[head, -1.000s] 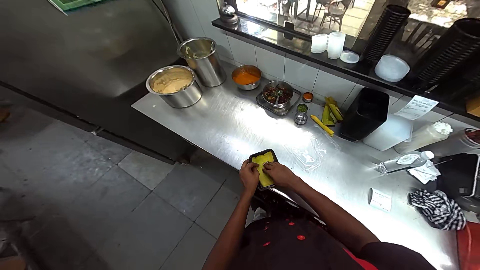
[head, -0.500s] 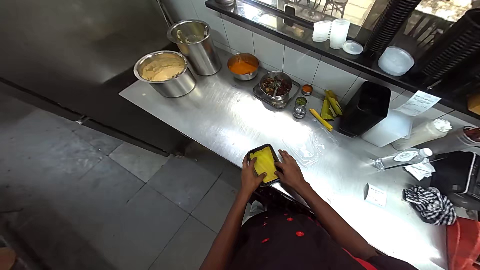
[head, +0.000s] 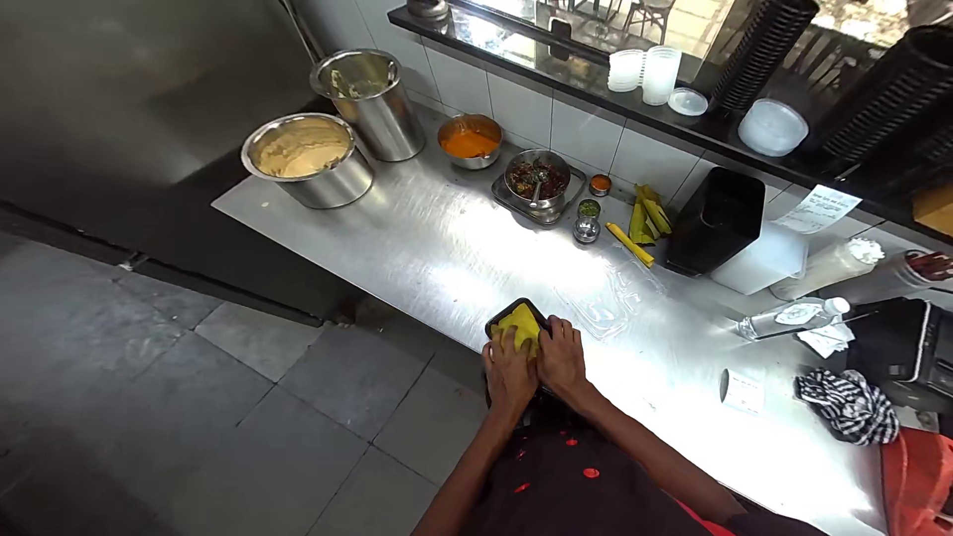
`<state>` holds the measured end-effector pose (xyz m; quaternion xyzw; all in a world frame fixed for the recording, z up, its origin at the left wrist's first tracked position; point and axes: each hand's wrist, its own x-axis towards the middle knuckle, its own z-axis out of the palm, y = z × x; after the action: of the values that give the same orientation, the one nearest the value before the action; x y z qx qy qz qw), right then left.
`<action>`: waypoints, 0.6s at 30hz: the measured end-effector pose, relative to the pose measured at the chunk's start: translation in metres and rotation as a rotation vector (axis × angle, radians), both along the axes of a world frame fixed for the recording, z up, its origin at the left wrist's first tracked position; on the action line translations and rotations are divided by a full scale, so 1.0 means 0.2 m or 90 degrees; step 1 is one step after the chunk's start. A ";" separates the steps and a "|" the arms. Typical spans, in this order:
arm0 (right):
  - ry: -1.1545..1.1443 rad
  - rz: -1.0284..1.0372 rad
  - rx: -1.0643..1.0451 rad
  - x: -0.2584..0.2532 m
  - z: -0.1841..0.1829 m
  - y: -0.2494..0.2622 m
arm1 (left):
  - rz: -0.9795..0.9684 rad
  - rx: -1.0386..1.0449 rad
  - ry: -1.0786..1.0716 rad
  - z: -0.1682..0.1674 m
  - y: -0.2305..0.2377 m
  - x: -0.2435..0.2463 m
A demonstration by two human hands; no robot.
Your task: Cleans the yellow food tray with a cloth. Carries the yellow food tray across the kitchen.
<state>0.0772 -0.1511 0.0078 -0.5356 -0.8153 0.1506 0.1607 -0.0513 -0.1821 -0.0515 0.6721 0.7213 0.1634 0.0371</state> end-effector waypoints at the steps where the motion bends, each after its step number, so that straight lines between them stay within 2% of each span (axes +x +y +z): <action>1: 0.001 0.006 -0.011 -0.01 0.01 -0.01 | -0.024 -0.019 -0.003 0.00 0.01 0.00; 4: -0.019 -0.011 -0.047 -0.04 -0.03 0.00 | -0.064 -0.042 -0.006 0.00 0.02 0.01; 8: -0.095 -0.059 -0.077 -0.10 -0.09 0.03 | -0.049 -0.065 0.032 -0.01 0.04 0.01; 12: -0.156 -0.085 -0.181 -0.13 -0.06 0.04 | -0.049 -0.109 0.100 0.02 0.07 0.03; 18: -0.208 -0.115 -0.250 -0.16 -0.04 0.12 | -0.076 -0.123 0.143 0.04 0.11 0.03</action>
<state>0.0454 -0.1266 0.0004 -0.6443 -0.7345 0.2022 -0.0669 -0.0451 -0.1603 -0.0439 0.7210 0.6921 0.0144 0.0307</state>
